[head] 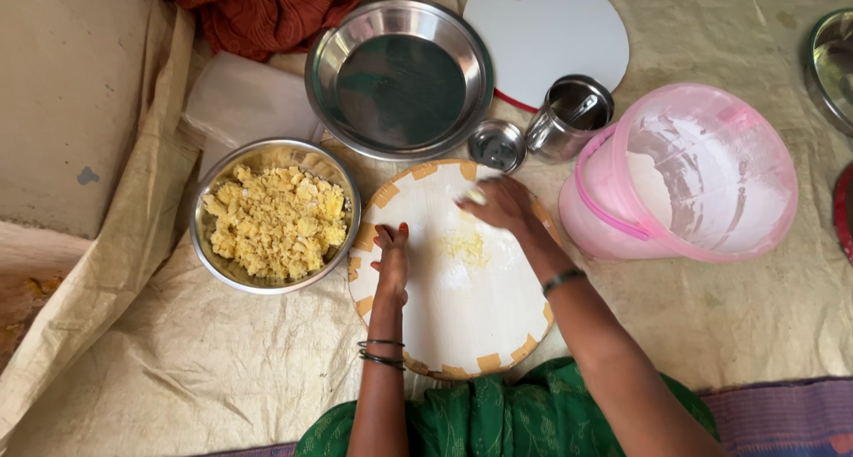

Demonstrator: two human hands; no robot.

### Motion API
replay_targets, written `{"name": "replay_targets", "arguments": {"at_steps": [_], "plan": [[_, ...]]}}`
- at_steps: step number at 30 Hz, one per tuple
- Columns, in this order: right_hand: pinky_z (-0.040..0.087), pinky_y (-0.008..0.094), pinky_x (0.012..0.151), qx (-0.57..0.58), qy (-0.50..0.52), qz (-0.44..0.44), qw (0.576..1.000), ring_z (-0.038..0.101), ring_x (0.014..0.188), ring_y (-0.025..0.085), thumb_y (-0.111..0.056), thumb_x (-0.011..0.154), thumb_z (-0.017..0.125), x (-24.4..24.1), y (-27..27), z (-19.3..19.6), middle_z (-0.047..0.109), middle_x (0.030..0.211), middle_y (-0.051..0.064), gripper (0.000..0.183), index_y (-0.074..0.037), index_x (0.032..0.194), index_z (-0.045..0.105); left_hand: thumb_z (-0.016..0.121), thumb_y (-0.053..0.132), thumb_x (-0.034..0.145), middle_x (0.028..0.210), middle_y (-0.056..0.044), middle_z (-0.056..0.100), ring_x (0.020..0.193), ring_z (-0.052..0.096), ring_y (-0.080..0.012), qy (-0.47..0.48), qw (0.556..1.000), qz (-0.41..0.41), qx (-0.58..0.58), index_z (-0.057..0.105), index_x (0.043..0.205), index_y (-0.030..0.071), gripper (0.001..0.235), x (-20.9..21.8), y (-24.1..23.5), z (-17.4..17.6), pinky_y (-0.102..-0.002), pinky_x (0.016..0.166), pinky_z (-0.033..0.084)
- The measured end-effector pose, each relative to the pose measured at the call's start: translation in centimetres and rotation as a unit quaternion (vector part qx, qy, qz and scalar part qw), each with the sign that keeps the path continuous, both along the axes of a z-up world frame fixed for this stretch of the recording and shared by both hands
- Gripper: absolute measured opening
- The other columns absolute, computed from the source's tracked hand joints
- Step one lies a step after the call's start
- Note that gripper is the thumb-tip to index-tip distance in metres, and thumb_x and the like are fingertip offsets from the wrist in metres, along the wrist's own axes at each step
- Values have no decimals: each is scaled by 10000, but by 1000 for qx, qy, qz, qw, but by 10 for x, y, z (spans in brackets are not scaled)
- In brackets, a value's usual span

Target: The person kneads a yellow crumbly dough mixture on a round wooden board, shaping it into a log and then a ball. The person adds white powder from a pink container and continues kneading the dough.

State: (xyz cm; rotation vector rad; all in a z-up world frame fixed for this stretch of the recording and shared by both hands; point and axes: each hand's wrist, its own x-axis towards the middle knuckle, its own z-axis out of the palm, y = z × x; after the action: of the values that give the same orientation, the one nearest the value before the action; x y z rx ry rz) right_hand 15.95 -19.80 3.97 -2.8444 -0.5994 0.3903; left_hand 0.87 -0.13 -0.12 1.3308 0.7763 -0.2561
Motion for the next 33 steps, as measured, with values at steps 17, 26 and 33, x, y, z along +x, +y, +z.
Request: {"name": "replay_targets", "arguments": {"at_steps": [17, 26, 33], "plan": [[468, 598, 790, -8, -274, 114, 955, 588, 1016, 329, -713, 861, 589, -148, -19, -51, 676, 1059, 146, 636, -105, 972, 742, 390, 603, 950, 1702, -120, -132, 1476, -337, -303, 27, 999, -5, 30, -93, 1620, 152, 941, 0, -6, 17, -458, 1145, -268], [558, 461, 709, 76, 79, -93, 990, 692, 843, 293, -735, 817, 647, -8, 32, -21, 704, 950, 123, 685, -101, 1070, 704, 391, 570, 985, 1692, -158, -132, 1527, -302, -189, -31, 999, -7, 30, -105, 1612, 95, 930, -4, -3, 6, -444, 1159, -298], [447, 565, 902, 121, -169, 113, 972, 559, 1120, 346, -668, 893, 562, -68, 26, -24, 647, 1178, 174, 635, -99, 1138, 704, 362, 596, 976, 1688, -143, -153, 1533, -296, -163, -38, 999, -11, 5, -133, 1598, 81, 947, -3, -1, 7, -448, 1145, -305]]}}
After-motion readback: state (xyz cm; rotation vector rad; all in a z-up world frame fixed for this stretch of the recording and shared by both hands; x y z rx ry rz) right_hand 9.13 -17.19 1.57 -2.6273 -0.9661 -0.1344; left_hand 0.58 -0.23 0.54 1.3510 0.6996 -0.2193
